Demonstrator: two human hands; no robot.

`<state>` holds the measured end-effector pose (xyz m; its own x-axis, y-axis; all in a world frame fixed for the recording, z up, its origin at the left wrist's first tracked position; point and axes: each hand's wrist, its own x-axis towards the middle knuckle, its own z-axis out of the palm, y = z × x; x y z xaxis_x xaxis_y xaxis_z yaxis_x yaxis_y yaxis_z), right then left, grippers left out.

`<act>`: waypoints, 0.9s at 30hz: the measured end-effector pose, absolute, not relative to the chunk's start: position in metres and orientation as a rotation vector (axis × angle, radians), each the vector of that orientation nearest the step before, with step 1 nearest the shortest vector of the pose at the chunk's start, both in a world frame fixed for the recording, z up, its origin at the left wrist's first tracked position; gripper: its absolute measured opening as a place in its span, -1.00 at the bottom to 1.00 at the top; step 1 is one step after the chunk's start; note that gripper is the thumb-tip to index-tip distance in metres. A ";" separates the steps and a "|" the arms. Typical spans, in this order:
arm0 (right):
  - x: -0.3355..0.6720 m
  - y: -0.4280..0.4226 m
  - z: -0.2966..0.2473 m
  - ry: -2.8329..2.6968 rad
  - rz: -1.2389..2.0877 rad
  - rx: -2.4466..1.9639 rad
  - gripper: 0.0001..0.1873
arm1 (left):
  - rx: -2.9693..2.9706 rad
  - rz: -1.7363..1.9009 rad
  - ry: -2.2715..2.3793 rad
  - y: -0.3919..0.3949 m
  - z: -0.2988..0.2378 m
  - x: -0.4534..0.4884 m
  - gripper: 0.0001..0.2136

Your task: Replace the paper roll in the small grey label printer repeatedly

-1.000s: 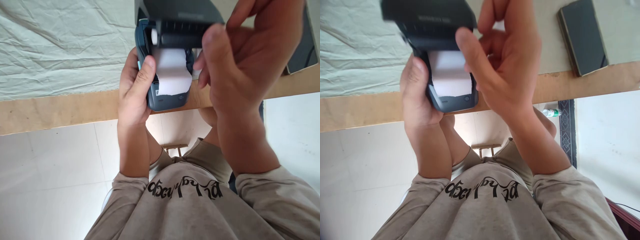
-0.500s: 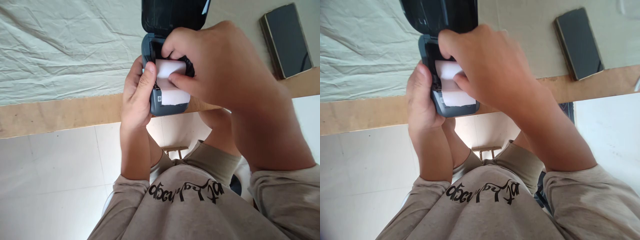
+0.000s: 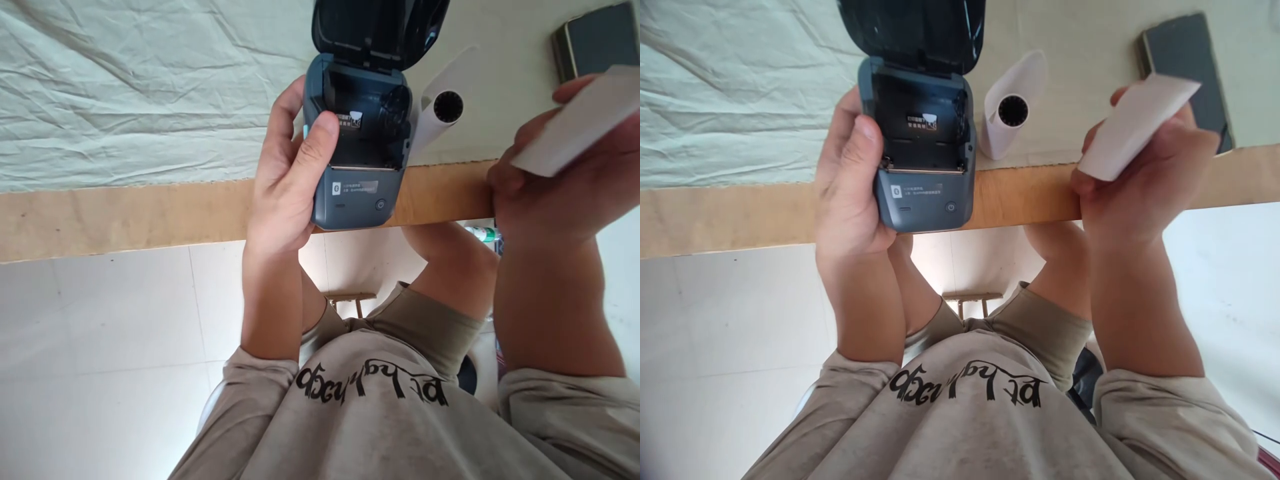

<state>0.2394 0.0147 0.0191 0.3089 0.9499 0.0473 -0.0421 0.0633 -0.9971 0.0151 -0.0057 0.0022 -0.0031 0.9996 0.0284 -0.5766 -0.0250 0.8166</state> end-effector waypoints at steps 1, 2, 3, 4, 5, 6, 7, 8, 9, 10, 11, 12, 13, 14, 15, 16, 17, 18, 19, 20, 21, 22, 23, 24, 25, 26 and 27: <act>0.244 0.016 0.014 -1.053 0.874 -1.232 -0.86 | 0.772 1.466 0.732 -0.006 0.002 0.015 -0.76; 0.248 0.018 0.012 -1.147 0.821 -1.223 -0.80 | 0.776 1.477 0.737 -0.006 0.002 0.016 -0.76; 0.251 0.019 0.011 -1.180 0.795 -1.196 -0.76 | 0.780 1.487 0.741 -0.006 0.002 0.016 -0.77; 0.253 0.021 0.012 -1.266 0.727 -1.205 -0.73 | 0.788 1.490 0.749 -0.006 0.003 0.017 -0.77; 0.255 0.023 0.013 -1.376 0.631 -1.237 -0.73 | 0.803 1.484 0.763 -0.006 0.003 0.017 -0.77; 0.257 0.026 0.014 -1.493 0.513 -1.284 -0.74 | 0.818 1.476 0.787 -0.006 0.004 0.017 -0.77; 0.258 0.029 0.015 -1.603 0.379 -1.335 -0.74 | 0.829 1.467 0.815 -0.006 0.004 0.017 -0.77; 0.260 0.033 0.015 -1.700 0.262 -1.387 -0.74 | 0.839 1.457 0.835 -0.006 0.004 0.017 -0.77; 0.262 0.036 0.014 -1.773 0.187 -1.437 -0.73 | 0.847 1.452 0.840 -0.006 0.004 0.018 -0.78; 0.264 0.039 0.012 -1.817 0.170 -1.480 -0.70 | 0.846 1.457 0.834 -0.006 0.004 0.018 -0.79; 0.265 0.041 0.011 -1.830 0.207 -1.509 -0.65 | 0.838 1.468 0.813 -0.005 0.004 0.018 -0.80; 0.266 0.042 0.009 -1.847 0.227 -1.536 -0.59 | 0.832 1.476 0.778 -0.005 0.004 0.018 -0.81; 0.267 0.043 0.007 -1.851 0.229 -1.558 -0.54 | 0.827 1.481 0.744 -0.005 0.004 0.018 -0.82; 0.268 0.043 0.006 -1.842 0.226 -1.577 -0.49 | 0.821 1.483 0.715 -0.005 0.003 0.019 -0.82; 0.269 0.042 0.005 -1.818 0.214 -1.592 -0.46 | 0.818 1.484 0.690 -0.004 0.003 0.019 -0.82; 0.270 0.041 0.004 -1.792 0.209 -1.603 -0.43 | 0.813 1.487 0.674 -0.004 0.003 0.020 -0.82; 0.271 0.040 0.003 -1.768 0.216 -1.610 -0.42 | 0.809 1.495 0.666 -0.004 0.003 0.020 -0.82; 0.271 0.039 0.003 -1.754 0.238 -1.606 -0.41 | 0.803 1.508 0.669 -0.004 0.004 0.021 -0.82; 0.272 0.037 0.003 -1.752 0.267 -1.590 -0.40 | 0.798 1.516 0.674 -0.005 0.004 0.022 -0.83; 0.272 0.036 0.003 -1.764 0.293 -1.571 -0.40 | 0.794 1.517 0.683 -0.005 0.005 0.022 -0.83; 0.273 0.034 0.003 -1.779 0.317 -1.552 -0.40 | 0.795 1.513 0.698 -0.005 0.006 0.023 -0.84; 0.274 0.033 0.003 -1.794 0.336 -1.539 -0.38 | 0.800 1.508 0.712 -0.006 0.007 0.024 -0.85; 0.276 0.032 0.003 -1.812 0.340 -1.533 -0.35 | 0.808 1.504 0.721 -0.006 0.008 0.024 -0.86; 0.278 0.031 0.003 -1.835 0.326 -1.532 -0.32 | 0.814 1.503 0.726 -0.006 0.008 0.024 -0.86; 0.281 0.030 0.003 -1.859 0.295 -1.533 -0.30 | 0.819 1.507 0.727 -0.006 0.009 0.024 -0.86; 0.284 0.029 0.004 -1.889 0.254 -1.523 -0.29 | 0.820 1.509 0.725 -0.006 0.009 0.024 -0.86; 0.286 0.028 0.004 -1.897 0.191 -1.498 -0.32 | 0.817 1.506 0.720 -0.006 0.009 0.024 -0.86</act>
